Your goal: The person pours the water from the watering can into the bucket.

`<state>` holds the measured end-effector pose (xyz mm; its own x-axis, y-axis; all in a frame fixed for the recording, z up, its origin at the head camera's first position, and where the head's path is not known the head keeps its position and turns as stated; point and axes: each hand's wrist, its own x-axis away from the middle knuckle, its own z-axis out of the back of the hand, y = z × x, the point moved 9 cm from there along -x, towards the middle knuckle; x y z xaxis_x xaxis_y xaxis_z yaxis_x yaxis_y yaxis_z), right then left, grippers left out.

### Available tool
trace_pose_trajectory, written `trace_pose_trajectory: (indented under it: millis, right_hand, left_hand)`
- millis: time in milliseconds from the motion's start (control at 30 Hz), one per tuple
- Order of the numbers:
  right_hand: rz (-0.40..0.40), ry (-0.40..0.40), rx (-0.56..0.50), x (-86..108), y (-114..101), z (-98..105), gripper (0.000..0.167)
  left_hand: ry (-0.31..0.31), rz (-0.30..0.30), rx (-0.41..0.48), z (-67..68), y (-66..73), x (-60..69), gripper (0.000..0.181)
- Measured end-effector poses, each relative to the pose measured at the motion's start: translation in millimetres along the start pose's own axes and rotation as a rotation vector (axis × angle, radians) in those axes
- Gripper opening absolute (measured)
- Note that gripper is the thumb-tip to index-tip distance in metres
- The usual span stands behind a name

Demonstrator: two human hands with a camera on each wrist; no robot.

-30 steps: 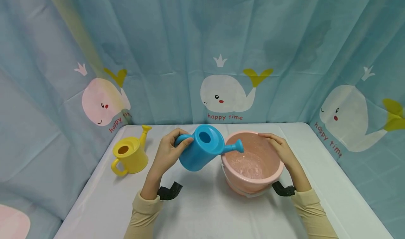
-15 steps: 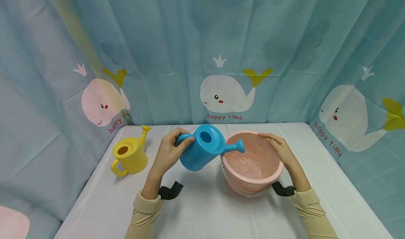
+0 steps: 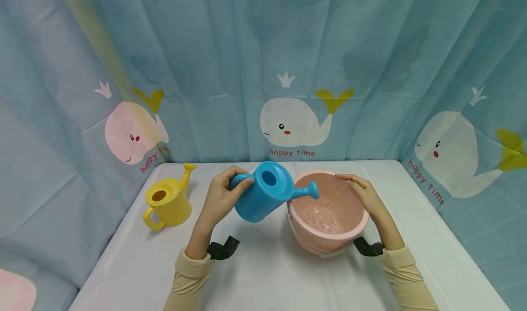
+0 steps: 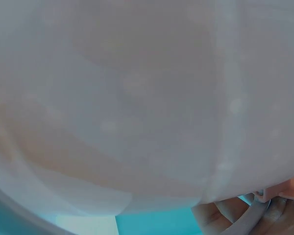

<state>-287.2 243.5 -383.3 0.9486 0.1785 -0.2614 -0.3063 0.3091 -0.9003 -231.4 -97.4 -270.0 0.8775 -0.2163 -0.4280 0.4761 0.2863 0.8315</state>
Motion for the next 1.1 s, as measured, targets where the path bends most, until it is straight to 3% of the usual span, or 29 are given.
trace_pose_trajectory:
  millis: [233,533,900,1100]
  right_hand:
    - [0.028,-0.016,0.015,0.5,-3,-1,0.037]
    - [0.07,-0.055,0.153,-2.4,-6,-2,0.037]
    - [0.055,-0.076,0.483,-9.0,-17,0,0.038]
    - [0.037,-0.029,0.577,-14.9,-24,1,0.037]
  left_hand:
    - [0.012,-0.005,0.003,-0.1,0.0,0.2,0.014]
    - [0.022,-0.01,0.006,0.3,-1.8,0.2,0.017]
    - [0.022,-0.016,0.006,0.2,-0.9,0.0,0.016]
    - [0.017,-0.019,0.005,0.3,-0.6,1.0,0.017]
